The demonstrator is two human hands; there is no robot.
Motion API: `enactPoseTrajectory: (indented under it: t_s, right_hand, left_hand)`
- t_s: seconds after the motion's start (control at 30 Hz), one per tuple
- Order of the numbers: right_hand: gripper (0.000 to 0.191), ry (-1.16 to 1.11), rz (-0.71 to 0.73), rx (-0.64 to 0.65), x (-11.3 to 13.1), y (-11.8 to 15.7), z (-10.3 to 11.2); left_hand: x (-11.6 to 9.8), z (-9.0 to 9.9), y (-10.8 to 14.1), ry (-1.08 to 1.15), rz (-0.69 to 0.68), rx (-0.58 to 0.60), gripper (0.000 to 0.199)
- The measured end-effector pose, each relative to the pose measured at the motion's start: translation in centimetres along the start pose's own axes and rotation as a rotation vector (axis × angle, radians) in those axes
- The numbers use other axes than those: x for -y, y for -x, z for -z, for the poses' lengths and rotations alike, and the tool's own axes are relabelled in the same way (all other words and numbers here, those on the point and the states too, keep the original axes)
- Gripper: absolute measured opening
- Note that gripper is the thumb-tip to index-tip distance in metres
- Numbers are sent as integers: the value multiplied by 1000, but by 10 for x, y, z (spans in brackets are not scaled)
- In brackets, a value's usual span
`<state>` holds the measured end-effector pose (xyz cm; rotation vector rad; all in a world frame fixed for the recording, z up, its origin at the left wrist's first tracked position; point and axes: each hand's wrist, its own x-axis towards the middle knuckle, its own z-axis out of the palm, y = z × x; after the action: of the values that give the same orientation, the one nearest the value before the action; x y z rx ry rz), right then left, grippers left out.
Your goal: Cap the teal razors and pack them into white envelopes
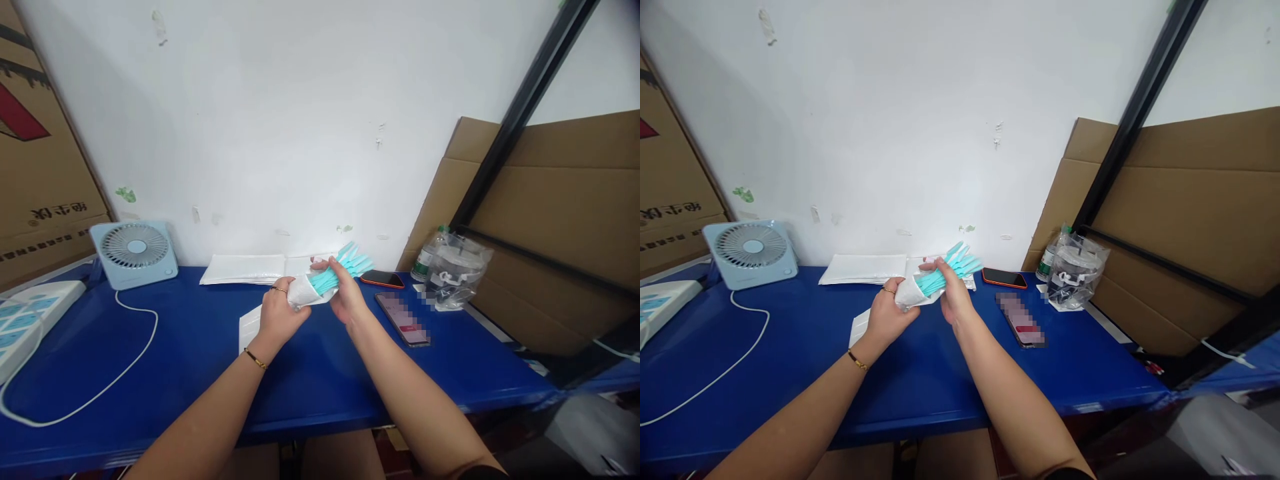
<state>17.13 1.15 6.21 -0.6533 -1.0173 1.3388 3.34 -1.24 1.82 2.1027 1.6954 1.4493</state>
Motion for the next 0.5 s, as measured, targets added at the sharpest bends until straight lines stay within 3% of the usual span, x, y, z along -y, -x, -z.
enactPoseTrajectory:
  t_s: [0.07,0.23,0.37,0.5]
  right_hand:
    - [37,-14,-23,10,-5,3,-1]
    - [44,35,80,-50,-25,11,-8]
    - [34,71,-24,-24,-42,14,-9]
    - [34,73,-125,25,-50,17,0]
  left_hand:
    - [0,0,2,-18,-61,10,51]
    - [-4,-5,5,-77,-128,78,45]
    - [-3,-8,3,-126,-86,188,47]
    - [1,-10,2,-205,-31,372,34]
